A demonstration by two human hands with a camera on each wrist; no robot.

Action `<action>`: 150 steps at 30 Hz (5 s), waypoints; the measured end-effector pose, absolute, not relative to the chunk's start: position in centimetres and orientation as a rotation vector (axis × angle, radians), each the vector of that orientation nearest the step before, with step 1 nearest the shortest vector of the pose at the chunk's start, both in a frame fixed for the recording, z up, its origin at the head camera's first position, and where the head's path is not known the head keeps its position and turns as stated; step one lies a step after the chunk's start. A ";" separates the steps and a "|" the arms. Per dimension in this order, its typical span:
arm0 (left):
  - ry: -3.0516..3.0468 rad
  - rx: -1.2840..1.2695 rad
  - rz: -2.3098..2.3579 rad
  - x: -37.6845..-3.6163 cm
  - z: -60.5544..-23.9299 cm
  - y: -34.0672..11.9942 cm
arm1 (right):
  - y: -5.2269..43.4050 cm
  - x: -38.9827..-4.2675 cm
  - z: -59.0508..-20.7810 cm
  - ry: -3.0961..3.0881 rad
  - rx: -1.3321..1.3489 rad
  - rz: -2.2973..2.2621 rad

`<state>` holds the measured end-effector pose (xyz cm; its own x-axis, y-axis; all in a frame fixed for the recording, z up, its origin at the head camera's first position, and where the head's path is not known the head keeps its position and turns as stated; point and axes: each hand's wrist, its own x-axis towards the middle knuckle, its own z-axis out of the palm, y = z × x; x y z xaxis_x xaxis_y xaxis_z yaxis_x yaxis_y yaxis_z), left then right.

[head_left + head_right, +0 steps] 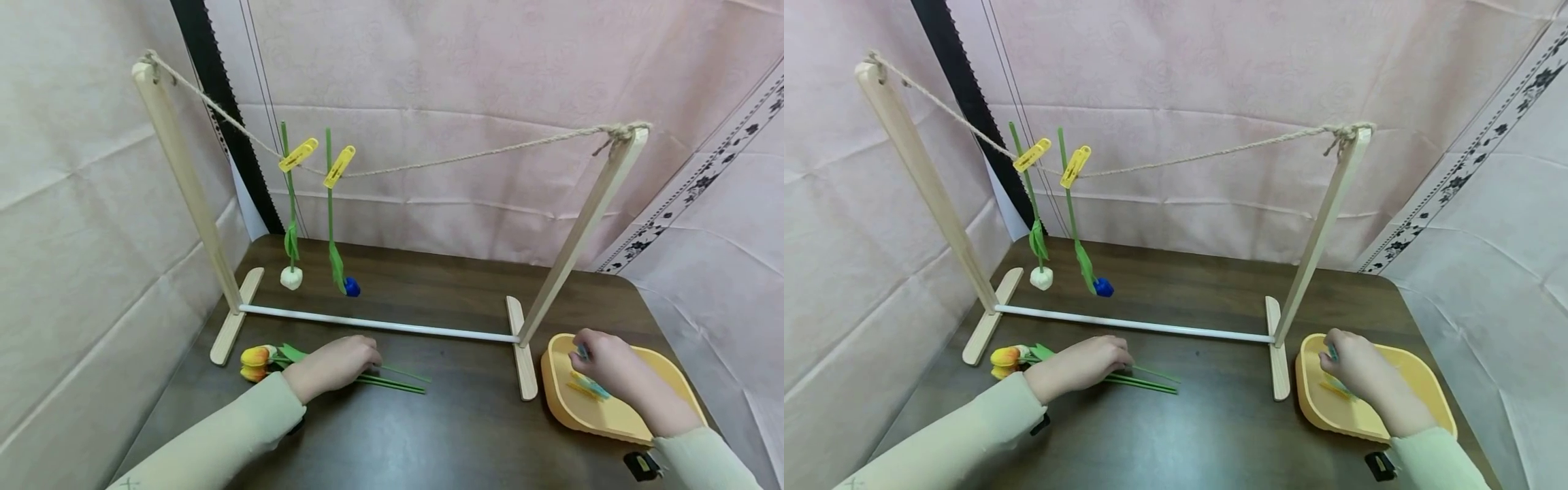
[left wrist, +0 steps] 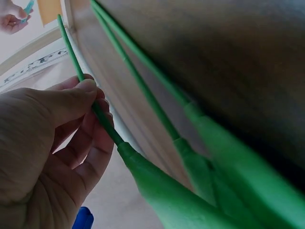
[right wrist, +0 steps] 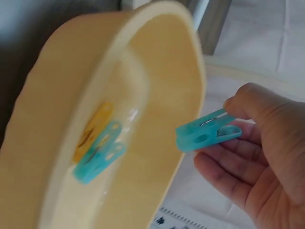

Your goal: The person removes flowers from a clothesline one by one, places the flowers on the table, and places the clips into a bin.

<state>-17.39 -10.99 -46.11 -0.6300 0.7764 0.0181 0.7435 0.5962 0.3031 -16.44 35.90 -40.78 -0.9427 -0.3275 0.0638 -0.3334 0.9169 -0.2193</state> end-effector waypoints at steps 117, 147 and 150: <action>3.190 0.748 1.908 -21.4 -32.6 -14.1 | 1.8 -23.8 -17.4 -2.557 0.909 0.130; 3.225 0.722 1.927 -21.3 -32.9 -14.3 | 1.4 -23.9 -18.0 -2.697 0.925 0.426; 3.222 0.726 1.941 -21.3 -32.8 -14.2 | 1.4 -23.8 -18.0 -2.688 0.941 0.467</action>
